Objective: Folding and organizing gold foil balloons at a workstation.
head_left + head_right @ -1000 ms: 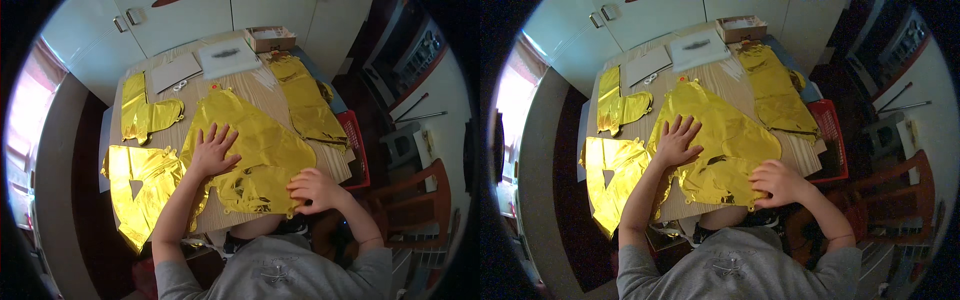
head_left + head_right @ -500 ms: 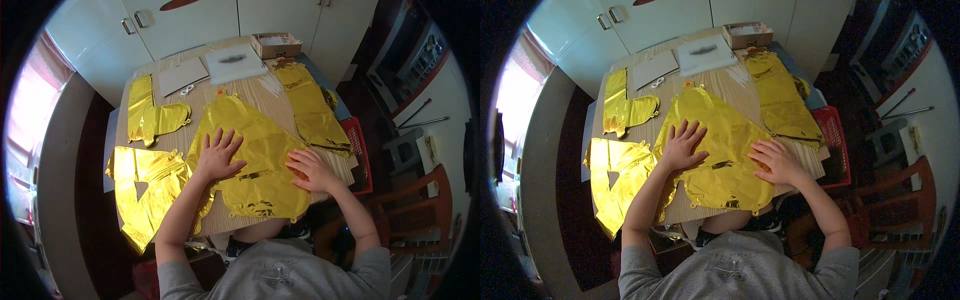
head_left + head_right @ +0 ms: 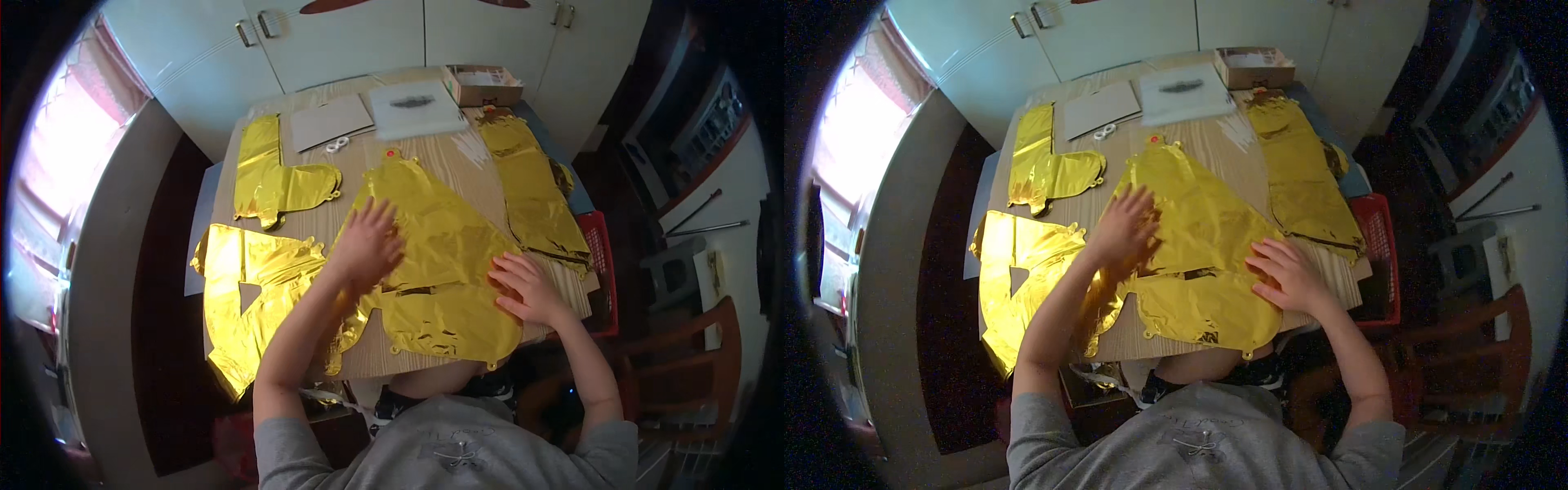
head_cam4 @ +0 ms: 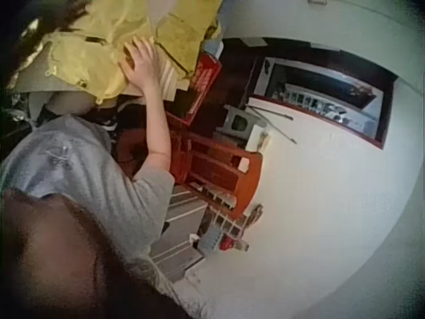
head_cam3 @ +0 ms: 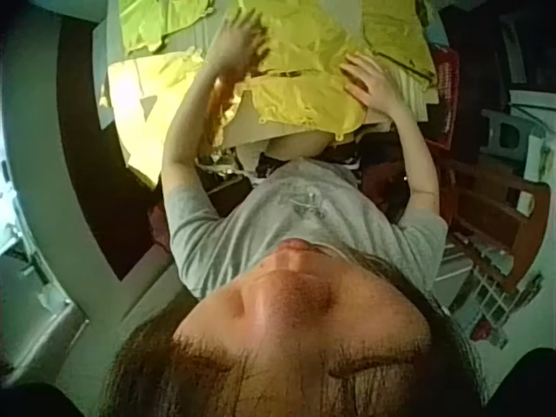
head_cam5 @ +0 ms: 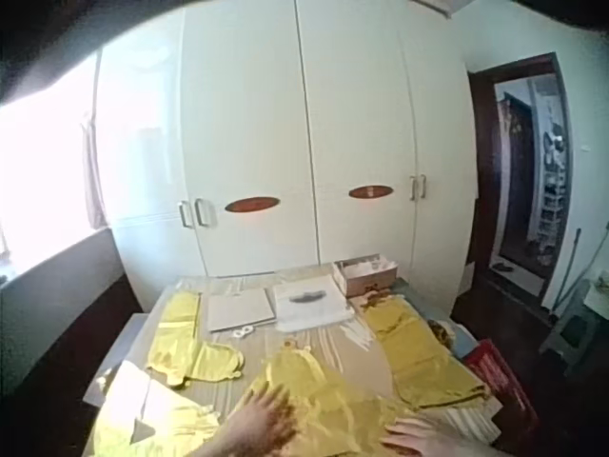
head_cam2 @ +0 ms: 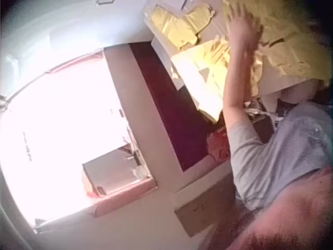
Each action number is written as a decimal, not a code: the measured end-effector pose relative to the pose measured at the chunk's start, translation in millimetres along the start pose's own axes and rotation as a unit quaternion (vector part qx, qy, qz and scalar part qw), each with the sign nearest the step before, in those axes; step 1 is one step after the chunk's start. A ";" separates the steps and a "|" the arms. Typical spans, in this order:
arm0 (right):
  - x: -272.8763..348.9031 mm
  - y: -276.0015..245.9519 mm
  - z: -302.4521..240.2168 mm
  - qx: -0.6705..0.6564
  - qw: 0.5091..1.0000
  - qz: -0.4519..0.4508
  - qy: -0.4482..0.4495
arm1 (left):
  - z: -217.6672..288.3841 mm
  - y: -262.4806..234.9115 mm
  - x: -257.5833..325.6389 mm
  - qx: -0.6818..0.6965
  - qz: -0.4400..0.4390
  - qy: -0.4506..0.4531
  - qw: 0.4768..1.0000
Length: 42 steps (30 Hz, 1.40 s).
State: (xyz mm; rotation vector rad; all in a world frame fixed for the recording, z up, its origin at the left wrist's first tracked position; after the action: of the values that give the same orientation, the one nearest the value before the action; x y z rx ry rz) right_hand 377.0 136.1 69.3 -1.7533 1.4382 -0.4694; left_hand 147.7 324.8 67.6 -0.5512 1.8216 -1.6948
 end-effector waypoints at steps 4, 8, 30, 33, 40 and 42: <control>-17.3 -5.0 -12.7 -0.045 0.998 0.030 -0.026 | -106.0 21.4 -7.2 -0.185 0.043 0.001 0.982; -60.0 -2.7 -34.8 -0.042 0.994 0.028 -0.101 | -163.8 5.2 3.3 -0.072 0.087 -0.135 0.984; -398.2 142.4 -58.4 0.123 0.982 -0.128 -0.070 | -199.1 14.6 21.6 0.150 0.200 -0.285 0.925; -401.6 138.4 -57.1 0.121 0.984 -0.133 -0.010 | -206.3 16.4 23.9 0.201 0.219 -0.307 0.904; -406.9 139.9 -66.1 0.131 0.981 -0.143 -0.015 | -231.1 44.9 23.6 0.379 0.281 -0.320 0.822; -405.4 142.1 -62.6 0.145 0.977 -0.153 -0.014 | -229.0 44.5 21.7 0.373 0.261 -0.325 0.829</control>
State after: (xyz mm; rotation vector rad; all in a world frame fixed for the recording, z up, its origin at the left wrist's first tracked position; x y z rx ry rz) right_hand 126.2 490.4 79.0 -1.7364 1.0217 -0.7721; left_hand -16.3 486.7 25.1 -0.2011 0.6400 -1.4174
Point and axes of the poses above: each hand's wrist, its own x-axis away from the middle knuckle, its own y-axis out of the palm, z = x × y, the point moved 7 cm from there along -x, towards the middle knuckle, and after that the axes turned 15 degrees about -x, right-handed, at the moved point
